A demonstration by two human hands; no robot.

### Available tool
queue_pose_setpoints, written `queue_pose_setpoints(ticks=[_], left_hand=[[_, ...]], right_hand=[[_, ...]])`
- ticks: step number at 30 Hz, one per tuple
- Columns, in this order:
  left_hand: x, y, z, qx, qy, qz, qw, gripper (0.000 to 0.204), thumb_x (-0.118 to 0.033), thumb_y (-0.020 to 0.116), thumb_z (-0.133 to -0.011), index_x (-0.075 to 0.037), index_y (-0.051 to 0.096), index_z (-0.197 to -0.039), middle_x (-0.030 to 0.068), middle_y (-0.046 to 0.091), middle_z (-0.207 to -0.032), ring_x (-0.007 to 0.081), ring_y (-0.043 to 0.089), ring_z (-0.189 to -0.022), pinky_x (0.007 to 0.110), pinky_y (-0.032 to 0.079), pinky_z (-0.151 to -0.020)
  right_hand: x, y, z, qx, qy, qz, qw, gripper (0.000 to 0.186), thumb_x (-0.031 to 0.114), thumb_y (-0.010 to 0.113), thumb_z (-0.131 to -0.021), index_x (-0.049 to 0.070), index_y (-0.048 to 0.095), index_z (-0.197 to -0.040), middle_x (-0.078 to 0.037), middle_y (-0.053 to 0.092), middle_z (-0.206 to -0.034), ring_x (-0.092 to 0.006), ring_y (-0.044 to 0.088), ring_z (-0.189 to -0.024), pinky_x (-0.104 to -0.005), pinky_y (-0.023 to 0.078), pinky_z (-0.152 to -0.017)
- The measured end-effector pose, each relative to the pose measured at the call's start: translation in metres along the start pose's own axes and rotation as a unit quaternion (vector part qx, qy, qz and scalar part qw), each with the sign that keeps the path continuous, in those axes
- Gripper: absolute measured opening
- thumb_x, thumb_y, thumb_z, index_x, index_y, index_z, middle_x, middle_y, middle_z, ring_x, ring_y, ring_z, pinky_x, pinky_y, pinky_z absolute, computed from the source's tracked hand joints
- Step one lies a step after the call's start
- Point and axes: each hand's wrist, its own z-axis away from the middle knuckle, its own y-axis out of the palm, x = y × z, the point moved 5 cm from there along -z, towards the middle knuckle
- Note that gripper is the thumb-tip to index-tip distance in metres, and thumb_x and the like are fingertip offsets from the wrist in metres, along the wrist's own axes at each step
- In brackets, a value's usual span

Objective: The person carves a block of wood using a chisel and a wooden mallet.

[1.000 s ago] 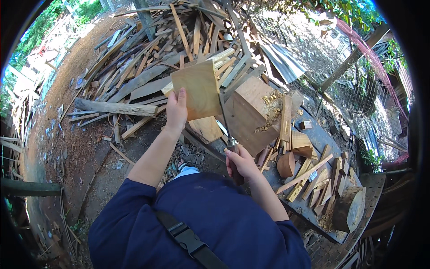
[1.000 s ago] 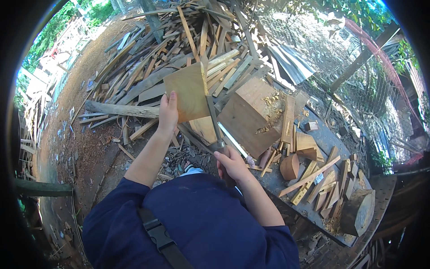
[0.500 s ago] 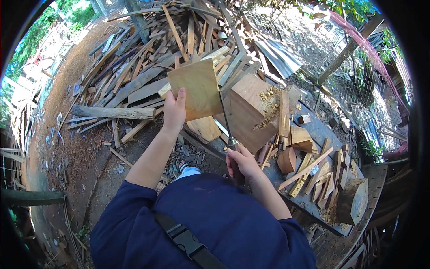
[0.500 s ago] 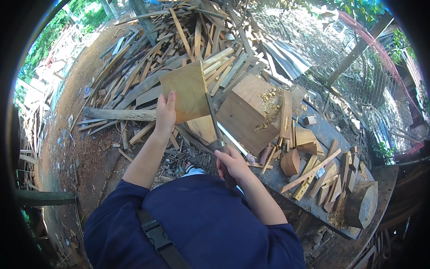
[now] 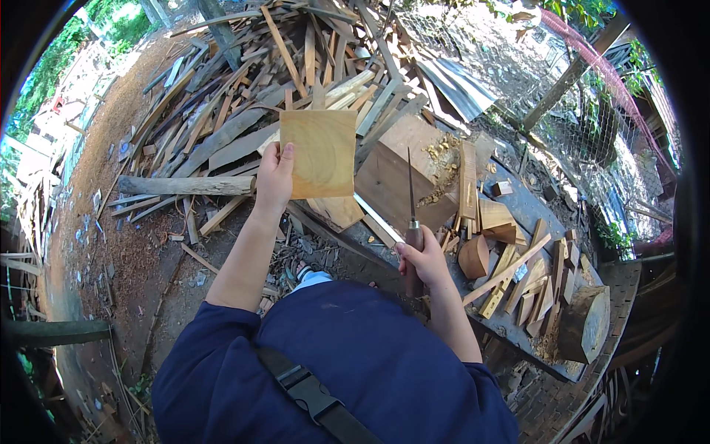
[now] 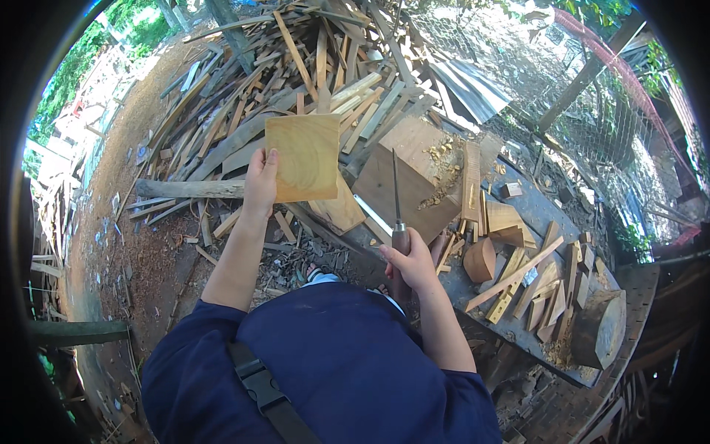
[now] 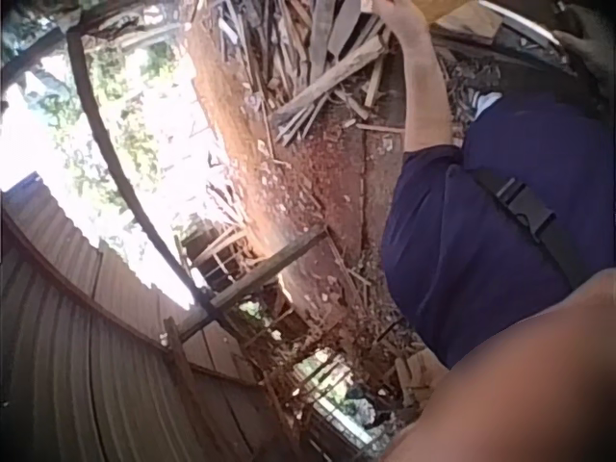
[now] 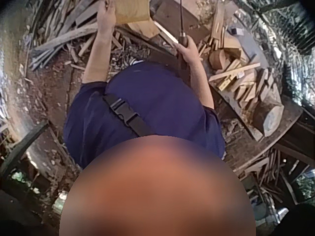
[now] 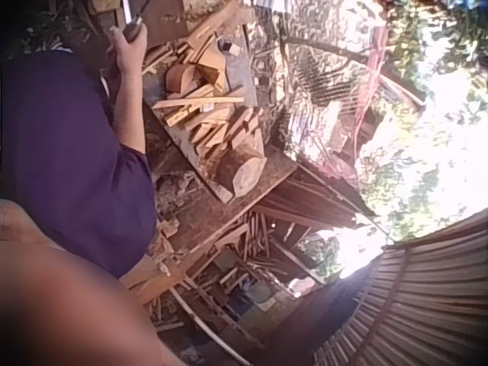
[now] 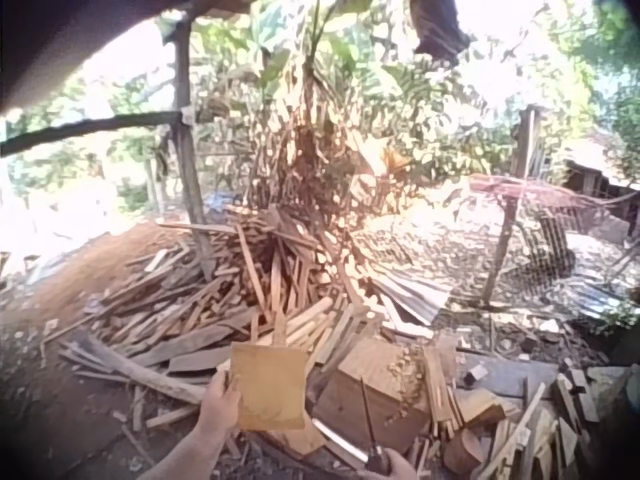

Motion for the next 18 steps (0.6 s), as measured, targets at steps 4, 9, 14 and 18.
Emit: queue_pose_setpoints(ticks=[4,9,14,18], left_hand=[[0.007,0.008,0.002,0.078,-0.060,0.005,0.995,0.026,-0.025,0.046,-0.095,0.000,0.052,-0.101,0.0011,0.056,-0.088,0.0070,0.050,-0.078,0.022,0.042,-0.072],[0.011,0.034,0.018,0.207,-0.259,0.052,0.942,0.032,-0.026,0.047,-0.094,0.000,0.053,-0.111,0.0045,0.061,-0.098,0.0089,0.058,-0.086,0.024,0.048,-0.075],[0.007,0.058,0.031,0.291,-0.279,0.019,0.915,0.032,-0.028,0.048,-0.094,0.000,0.054,-0.109,0.0039,0.061,-0.097,0.0080,0.058,-0.086,0.023,0.047,-0.075],[0.003,0.065,0.039,0.350,-0.217,0.003,0.911,0.038,-0.029,0.051,-0.092,0.000,0.049,-0.116,0.0051,0.059,-0.104,0.0094,0.056,-0.093,0.024,0.044,-0.082]], right_hand=[[-0.010,-0.006,0.004,-0.012,0.017,-0.041,0.999,0.039,0.018,0.067,-0.081,0.000,0.043,-0.105,-0.005,0.053,-0.072,-0.0124,0.055,-0.054,-0.0243,0.045,-0.047],[0.002,-0.002,-0.001,-0.054,-0.069,-0.078,0.993,0.037,0.012,0.069,-0.078,0.004,0.042,-0.103,-0.006,0.056,-0.079,-0.0118,0.057,-0.064,-0.0243,0.046,-0.054],[0.035,0.004,0.000,-0.109,-0.169,-0.173,0.964,0.040,0.008,0.071,-0.075,0.006,0.040,-0.101,-0.008,0.058,-0.089,-0.0139,0.059,-0.068,-0.0262,0.049,-0.059],[0.040,-0.005,0.001,-0.152,-0.190,-0.238,0.940,0.036,0.007,0.068,-0.077,0.007,0.040,-0.100,-0.010,0.058,-0.091,-0.0159,0.060,-0.069,-0.0291,0.051,-0.061]])
